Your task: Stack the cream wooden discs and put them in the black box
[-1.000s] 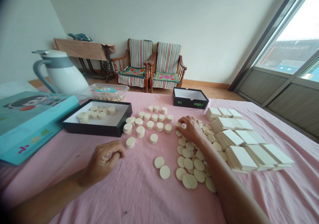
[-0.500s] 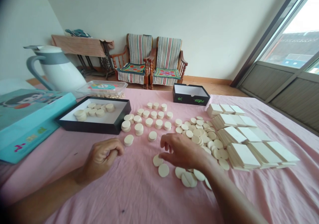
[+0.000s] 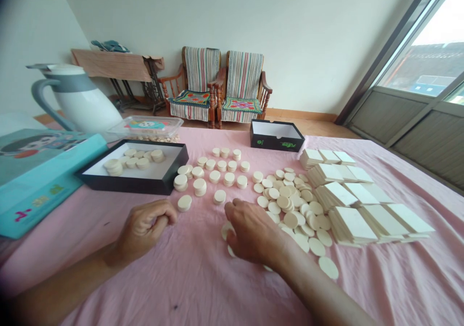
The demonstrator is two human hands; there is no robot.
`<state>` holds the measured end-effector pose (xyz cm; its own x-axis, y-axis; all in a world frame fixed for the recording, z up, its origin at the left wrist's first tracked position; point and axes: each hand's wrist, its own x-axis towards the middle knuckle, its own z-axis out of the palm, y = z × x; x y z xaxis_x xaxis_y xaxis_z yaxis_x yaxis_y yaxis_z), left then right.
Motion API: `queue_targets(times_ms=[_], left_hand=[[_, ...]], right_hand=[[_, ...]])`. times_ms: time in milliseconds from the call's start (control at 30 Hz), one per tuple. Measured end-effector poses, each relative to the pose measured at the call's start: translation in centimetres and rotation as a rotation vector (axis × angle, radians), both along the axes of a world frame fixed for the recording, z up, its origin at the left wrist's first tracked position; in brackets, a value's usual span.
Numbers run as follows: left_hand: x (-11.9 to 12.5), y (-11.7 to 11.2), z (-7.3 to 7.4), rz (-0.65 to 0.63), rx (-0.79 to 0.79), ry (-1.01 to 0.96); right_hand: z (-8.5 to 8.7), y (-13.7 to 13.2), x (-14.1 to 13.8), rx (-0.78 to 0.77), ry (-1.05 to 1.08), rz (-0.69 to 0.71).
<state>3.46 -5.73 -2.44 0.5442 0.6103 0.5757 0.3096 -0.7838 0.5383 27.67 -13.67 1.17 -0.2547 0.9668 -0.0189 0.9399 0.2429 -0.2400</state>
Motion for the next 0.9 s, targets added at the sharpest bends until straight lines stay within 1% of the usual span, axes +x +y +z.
queue_targets(times_ms=[100,167,267,367,433,533,667,733,833,900], left_hand=[[0.0,-0.1,0.0,0.002,-0.002,-0.007],[0.0,-0.1,0.0,0.008,-0.007,-0.008],[0.0,0.0,0.0,0.013,-0.011,-0.004],[0.1,0.0,0.1,0.009,-0.001,-0.008],[0.1,-0.1,0.2,0.010,0.002,-0.013],[0.1,-0.1,0.2,0.014,0.001,-0.011],[0.0,0.0,-0.1,0.005,0.010,0.001],[0.0,0.0,-0.2,0.000,0.012,0.003],[0.0,0.0,-0.1,-0.002,0.013,-0.002],[0.0,-0.1,0.0,0.002,0.011,-0.006]], right_hand=[[0.4,0.6,0.9,0.032,0.063,-0.059],[0.5,0.7,1.0,0.019,0.076,-0.060],[0.2,0.3,0.1,-0.017,0.035,-0.040],[-0.3,-0.3,-1.0,-0.024,-0.011,-0.002],[-0.5,-0.5,-1.2,-0.027,-0.009,0.010],[-0.6,0.0,-0.7,-0.012,0.034,-0.015],[-1.1,1.6,0.5,0.138,0.101,-0.127],[-1.5,2.4,0.9,0.189,0.109,-0.147],[-1.7,3.0,1.3,0.162,0.108,-0.106],[-1.3,2.8,1.6,0.132,0.112,-0.096]])
